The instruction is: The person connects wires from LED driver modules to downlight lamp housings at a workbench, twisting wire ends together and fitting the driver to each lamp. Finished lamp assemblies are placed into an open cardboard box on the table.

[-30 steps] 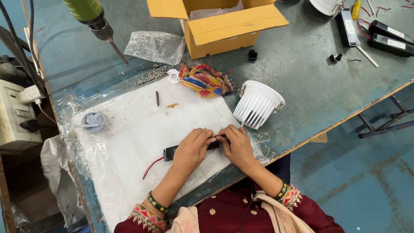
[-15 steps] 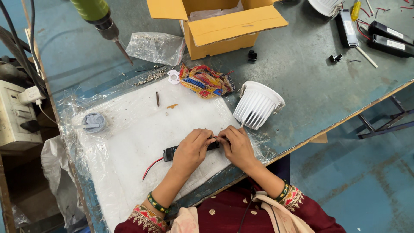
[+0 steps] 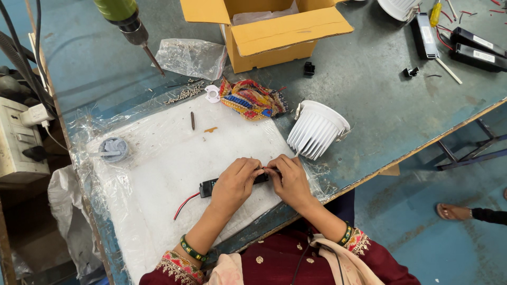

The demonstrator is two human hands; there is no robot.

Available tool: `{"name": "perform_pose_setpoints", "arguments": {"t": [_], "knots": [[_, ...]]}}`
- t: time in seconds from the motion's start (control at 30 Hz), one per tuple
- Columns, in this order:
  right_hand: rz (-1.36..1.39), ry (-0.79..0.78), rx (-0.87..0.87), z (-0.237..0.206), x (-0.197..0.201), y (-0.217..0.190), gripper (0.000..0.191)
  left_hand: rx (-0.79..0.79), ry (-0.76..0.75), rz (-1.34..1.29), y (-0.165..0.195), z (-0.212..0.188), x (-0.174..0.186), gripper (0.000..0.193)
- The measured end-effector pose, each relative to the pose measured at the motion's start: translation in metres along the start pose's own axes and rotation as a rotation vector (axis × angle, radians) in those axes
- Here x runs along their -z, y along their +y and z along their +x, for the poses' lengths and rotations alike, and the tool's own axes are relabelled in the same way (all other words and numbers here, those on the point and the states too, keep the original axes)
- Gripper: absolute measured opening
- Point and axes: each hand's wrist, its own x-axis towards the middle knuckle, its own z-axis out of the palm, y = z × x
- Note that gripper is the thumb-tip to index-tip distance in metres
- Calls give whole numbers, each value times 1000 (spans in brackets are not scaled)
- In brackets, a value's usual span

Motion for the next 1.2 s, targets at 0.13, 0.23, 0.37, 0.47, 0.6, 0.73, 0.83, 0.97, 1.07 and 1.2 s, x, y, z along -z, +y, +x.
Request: {"name": "perform_pose_setpoints", "arguments": {"t": [0.13,0.23,0.37,0.47,0.6,0.73,0.83,0.97,1.07,1.2], "knots": [[-7,-23,-5,1,0,2,10,-3,-11,0,-2,-1,-1,16],[-8,-12,-2,0,-1,2,10,-7,-8,16,-2,-1,-2,15],[-11,-12,-21,0,-2,3,9,-8,-5,0,-3,-1,-2,15],[-17,-6,-36,-1,-4,2,9,-8,-1,-24,-3,-2,-2,15],[-57,19,-53,-1,-8,0,10,-3,6,-32,-4,-2,-1,16],[-43,5,-31,-2,-7,1,10,-1,16,-41,-5,-2,-2,16],[-45,-6,-40,-2,-7,1,10,17,5,-35,-6,-3,-2,15],[-40,-15,-20,-2,-6,2,11,12,8,-22,-6,-4,-2,17],[-28,-14,2,-2,-5,2,11,15,7,-34,-6,-4,-2,16],[-39,-10,-5,-1,-5,1,10,-1,15,-18,-6,-3,-3,16]]}}
